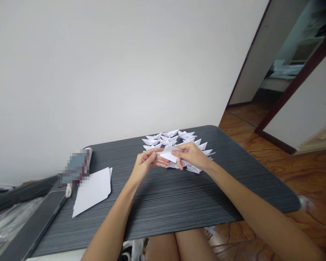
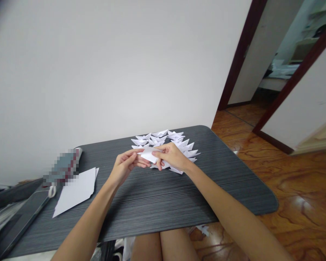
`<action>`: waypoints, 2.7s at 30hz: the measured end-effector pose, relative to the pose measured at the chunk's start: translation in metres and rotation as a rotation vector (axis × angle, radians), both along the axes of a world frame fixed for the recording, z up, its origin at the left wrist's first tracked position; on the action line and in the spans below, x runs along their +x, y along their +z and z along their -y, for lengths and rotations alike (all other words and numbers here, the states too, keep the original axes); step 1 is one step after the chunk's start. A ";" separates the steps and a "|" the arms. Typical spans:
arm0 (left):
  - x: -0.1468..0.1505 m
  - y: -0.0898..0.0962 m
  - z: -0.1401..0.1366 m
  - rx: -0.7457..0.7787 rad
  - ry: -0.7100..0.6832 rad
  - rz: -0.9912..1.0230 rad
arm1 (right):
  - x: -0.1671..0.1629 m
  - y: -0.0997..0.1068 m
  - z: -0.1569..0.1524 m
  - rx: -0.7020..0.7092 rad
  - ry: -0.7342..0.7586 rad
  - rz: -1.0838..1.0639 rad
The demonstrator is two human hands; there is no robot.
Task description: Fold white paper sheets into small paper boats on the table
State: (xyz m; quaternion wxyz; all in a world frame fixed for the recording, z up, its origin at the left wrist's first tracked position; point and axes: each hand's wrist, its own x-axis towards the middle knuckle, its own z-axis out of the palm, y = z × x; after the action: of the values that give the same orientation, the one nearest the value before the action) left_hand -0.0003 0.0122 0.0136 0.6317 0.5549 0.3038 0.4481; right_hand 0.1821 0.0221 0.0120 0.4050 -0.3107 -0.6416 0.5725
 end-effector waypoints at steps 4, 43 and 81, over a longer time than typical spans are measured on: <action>0.001 0.004 0.002 -0.053 -0.023 -0.023 | 0.000 0.000 0.000 -0.017 0.037 -0.002; -0.002 0.015 0.008 -0.204 -0.134 -0.225 | 0.002 -0.001 0.002 -0.011 0.252 -0.011; -0.004 0.007 0.009 0.396 0.019 -0.624 | -0.001 -0.011 -0.005 0.061 -0.018 0.183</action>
State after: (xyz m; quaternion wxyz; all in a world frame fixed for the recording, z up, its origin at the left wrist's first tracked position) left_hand -0.0041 0.0035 0.0209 0.3847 0.7735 0.3944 0.3134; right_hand 0.1814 0.0267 0.0006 0.3593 -0.3551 -0.6900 0.5184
